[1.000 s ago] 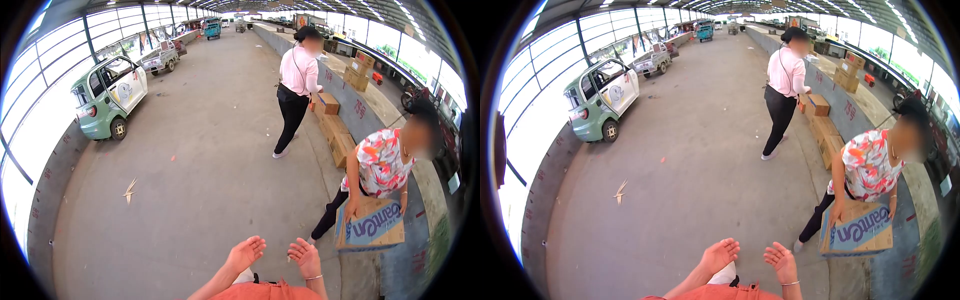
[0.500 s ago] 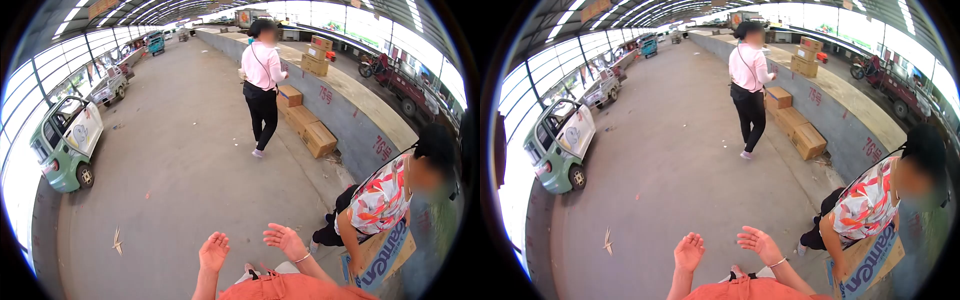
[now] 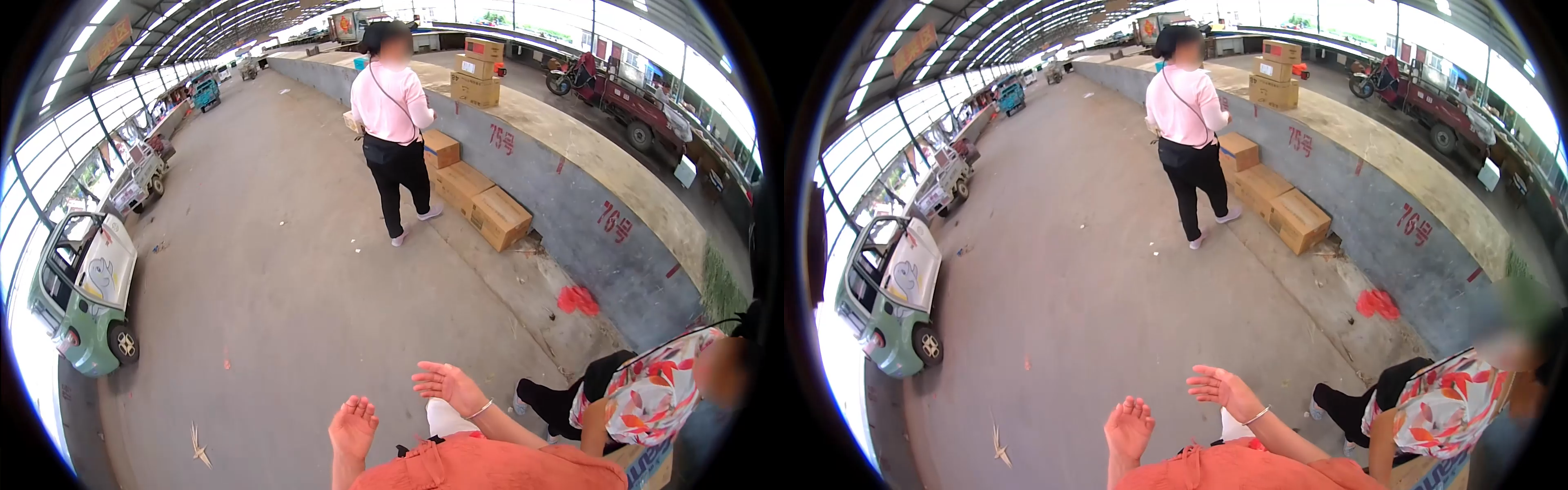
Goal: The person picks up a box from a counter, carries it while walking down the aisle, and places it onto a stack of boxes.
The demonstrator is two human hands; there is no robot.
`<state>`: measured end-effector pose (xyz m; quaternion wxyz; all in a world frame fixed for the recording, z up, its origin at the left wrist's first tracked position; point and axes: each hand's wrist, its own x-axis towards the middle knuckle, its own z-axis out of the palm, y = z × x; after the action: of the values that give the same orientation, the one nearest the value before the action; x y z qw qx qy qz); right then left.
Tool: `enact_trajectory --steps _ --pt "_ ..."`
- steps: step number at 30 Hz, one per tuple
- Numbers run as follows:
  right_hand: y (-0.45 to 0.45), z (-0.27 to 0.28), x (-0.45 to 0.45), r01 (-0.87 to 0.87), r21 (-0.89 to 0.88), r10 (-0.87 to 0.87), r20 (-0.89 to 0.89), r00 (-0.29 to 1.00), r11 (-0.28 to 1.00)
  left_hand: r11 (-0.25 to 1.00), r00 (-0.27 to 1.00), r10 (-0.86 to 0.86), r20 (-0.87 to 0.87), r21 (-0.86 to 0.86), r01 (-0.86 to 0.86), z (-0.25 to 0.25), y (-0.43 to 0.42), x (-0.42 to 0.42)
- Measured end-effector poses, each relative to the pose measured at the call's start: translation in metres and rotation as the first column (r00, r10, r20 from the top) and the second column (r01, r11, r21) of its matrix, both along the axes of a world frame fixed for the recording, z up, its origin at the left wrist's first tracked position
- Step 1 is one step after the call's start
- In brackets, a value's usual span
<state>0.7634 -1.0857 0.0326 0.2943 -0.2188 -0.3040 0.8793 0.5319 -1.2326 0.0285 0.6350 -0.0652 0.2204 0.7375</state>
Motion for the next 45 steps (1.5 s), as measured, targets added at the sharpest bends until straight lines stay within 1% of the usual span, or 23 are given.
enact_trajectory --steps 1,4,8,10,14,18,20,26,29,32,35,38,41,45 --pt "0.02 0.0 -0.006 0.0 0.007 0.0 -0.002 1.0 1.0 1.0 1.0 -0.005 0.009 -0.013 0.005 -0.001 0.017 -0.003" --pt "0.083 0.005 -0.023 -0.016 -0.044 0.013 -0.057 0.998 0.999 0.999 0.999 -0.04 0.008 -0.021 0.041 0.011 0.08 -0.014" --pt "0.159 0.02 -0.032 -0.044 0.02 0.044 -0.038 0.998 0.999 0.999 0.999 -0.05 -0.012 -0.001 0.05 0.01 0.153 -0.029" --pt "0.194 0.018 -0.036 -0.061 0.023 0.062 -0.037 0.997 0.998 1.0 1.0 -0.006 -0.005 0.029 0.007 0.013 0.189 -0.037" --pt "0.242 0.012 -0.04 -0.057 -0.003 0.057 -0.008 0.998 0.998 0.998 0.999 0.053 0.006 0.038 -0.053 0.022 0.236 -0.044" --pt "0.27 0.005 -0.046 -0.045 -0.034 0.045 -0.003 0.999 0.998 0.999 0.999 -0.017 0.028 -0.031 0.018 0.002 0.274 -0.052" --pt "0.28 0.002 -0.05 -0.015 -0.053 0.014 -0.004 1.0 0.998 0.996 0.996 -0.066 0.058 -0.057 0.069 -0.005 0.293 -0.052" --pt "0.312 0.001 -0.062 0.13 -0.064 -0.127 0.045 0.991 0.989 0.965 0.961 -0.251 0.112 -0.045 0.258 -0.016 0.368 -0.07" --pt "0.329 0.002 -0.076 0.241 -0.038 -0.24 0.03 0.97 0.97 0.928 0.926 -0.37 0.073 -0.027 0.373 -0.008 0.414 -0.092" --pt "0.348 0.007 -0.097 0.345 -0.017 -0.345 0.03 0.938 0.938 0.9 0.898 -0.436 0.061 0.048 0.434 -0.004 0.458 -0.128" --pt "0.363 0.023 -0.128 0.396 -0.011 -0.396 0.029 0.918 0.918 0.896 0.897 -0.44 0.039 0.08 0.436 0.004 0.5 -0.169" --pt "0.379 0.031 -0.157 0.427 -0.007 -0.426 0.026 0.904 0.904 0.907 0.909 -0.416 -0.024 0.057 0.417 0.011 0.529 -0.206" --pt "0.393 0.034 -0.176 0.469 -0.019 -0.468 0.035 0.883 0.883 0.904 0.908 -0.418 -0.028 0.086 0.419 0.012 0.552 -0.231" --pt "0.402 0.028 -0.198 0.52 -0.06 -0.519 0.02 0.854 0.852 0.894 0.898 -0.44 0.024 0.102 0.436 0.006 0.561 -0.253"
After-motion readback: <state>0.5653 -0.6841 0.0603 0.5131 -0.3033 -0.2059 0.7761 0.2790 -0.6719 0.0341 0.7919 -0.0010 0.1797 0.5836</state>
